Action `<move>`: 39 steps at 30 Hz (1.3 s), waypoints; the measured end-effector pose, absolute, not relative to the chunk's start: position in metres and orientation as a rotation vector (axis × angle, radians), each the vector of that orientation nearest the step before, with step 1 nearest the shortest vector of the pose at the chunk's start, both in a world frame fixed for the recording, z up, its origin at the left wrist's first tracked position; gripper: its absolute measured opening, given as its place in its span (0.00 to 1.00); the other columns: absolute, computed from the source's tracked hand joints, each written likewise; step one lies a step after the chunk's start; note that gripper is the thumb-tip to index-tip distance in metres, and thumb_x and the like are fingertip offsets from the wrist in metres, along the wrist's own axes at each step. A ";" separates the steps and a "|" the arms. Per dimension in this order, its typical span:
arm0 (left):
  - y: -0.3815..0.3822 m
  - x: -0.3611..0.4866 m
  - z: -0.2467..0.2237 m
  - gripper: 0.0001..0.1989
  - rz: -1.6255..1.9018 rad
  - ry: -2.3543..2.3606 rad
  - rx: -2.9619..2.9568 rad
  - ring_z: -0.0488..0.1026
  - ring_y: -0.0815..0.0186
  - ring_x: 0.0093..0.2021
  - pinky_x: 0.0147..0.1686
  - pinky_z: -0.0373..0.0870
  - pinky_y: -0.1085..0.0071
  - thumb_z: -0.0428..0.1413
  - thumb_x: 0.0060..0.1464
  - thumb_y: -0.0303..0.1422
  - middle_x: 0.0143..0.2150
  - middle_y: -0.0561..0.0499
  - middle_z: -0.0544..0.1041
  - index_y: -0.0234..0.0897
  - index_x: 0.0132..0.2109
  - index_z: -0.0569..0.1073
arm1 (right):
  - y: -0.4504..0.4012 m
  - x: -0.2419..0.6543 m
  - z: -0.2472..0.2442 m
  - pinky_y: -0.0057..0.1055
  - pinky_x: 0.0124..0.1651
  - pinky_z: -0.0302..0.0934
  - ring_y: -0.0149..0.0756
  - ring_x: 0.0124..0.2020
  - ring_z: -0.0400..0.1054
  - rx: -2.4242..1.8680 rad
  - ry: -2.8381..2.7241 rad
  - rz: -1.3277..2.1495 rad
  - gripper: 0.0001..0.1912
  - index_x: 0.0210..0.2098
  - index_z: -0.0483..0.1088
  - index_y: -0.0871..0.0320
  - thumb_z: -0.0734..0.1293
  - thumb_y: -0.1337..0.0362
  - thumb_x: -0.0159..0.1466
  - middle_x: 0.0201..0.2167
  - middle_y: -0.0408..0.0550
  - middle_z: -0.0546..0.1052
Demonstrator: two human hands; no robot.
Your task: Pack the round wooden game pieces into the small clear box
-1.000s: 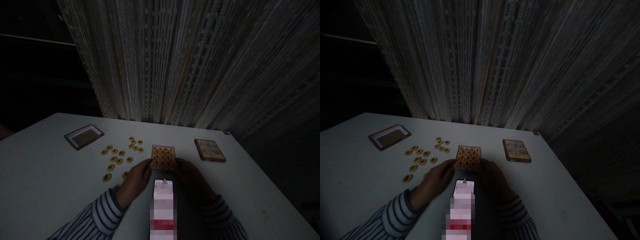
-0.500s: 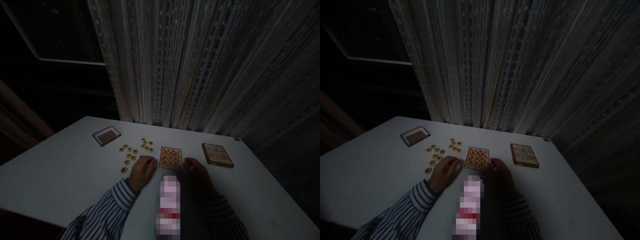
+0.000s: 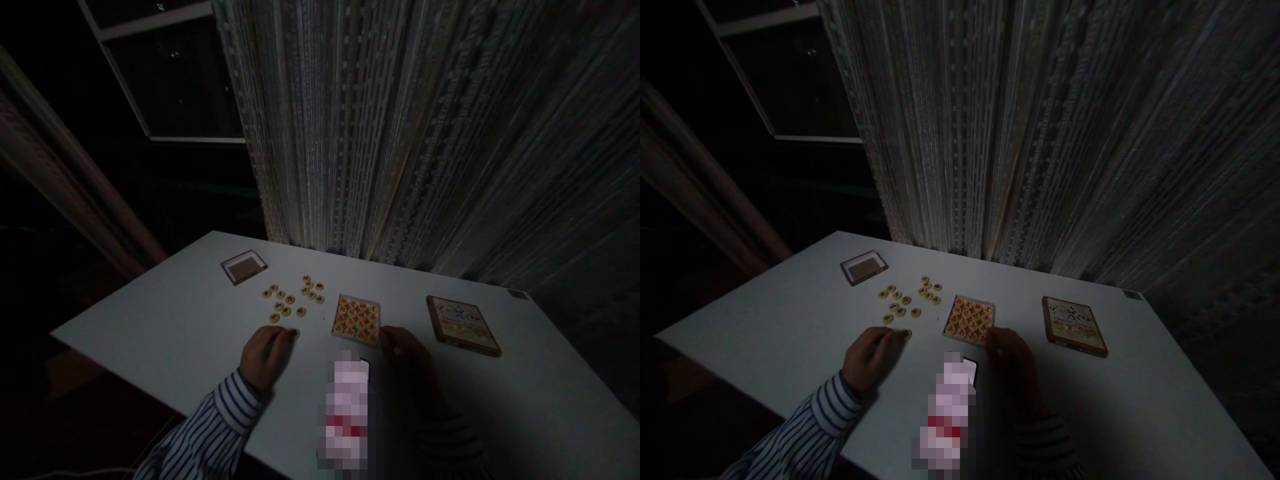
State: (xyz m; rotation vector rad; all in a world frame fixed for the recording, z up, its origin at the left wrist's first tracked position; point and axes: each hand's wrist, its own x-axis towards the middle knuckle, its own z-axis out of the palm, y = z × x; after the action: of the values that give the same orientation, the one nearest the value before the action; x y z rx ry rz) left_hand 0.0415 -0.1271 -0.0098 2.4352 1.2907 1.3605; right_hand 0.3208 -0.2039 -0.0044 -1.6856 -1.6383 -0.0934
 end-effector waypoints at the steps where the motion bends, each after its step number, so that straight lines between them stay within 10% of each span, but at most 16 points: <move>1: -0.126 0.042 -0.009 0.11 1.345 1.331 2.407 0.73 0.67 0.29 0.31 0.72 0.71 0.46 0.56 0.32 0.29 0.46 0.77 0.35 0.33 0.72 | -0.205 0.320 -0.004 0.31 0.35 0.63 0.36 0.32 0.69 -1.687 -1.654 -0.089 0.14 0.35 0.69 0.59 0.54 0.61 0.64 0.30 0.50 0.75; 19: -0.111 0.021 -0.023 0.11 1.613 1.593 1.370 0.73 0.68 0.28 0.30 0.72 0.70 0.54 0.49 0.37 0.30 0.48 0.75 0.34 0.37 0.70 | -0.209 0.309 -0.003 0.31 0.30 0.64 0.37 0.27 0.70 -1.823 -1.541 0.038 0.16 0.31 0.70 0.58 0.56 0.55 0.63 0.26 0.50 0.76; 39: -0.114 0.015 -0.022 0.15 1.441 1.587 1.510 0.73 0.63 0.38 0.40 0.71 0.63 0.53 0.50 0.38 0.39 0.45 0.75 0.35 0.44 0.69 | -0.175 0.279 0.032 0.33 0.28 0.64 0.37 0.27 0.69 -1.588 -2.034 -0.161 0.15 0.32 0.71 0.56 0.54 0.60 0.63 0.26 0.51 0.75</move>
State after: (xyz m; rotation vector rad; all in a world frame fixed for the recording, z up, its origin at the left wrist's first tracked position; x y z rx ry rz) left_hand 0.0146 -0.1144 -0.0217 1.5096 1.5870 1.4413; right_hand 0.2794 -0.1753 0.0316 -1.5879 -2.0339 -0.1610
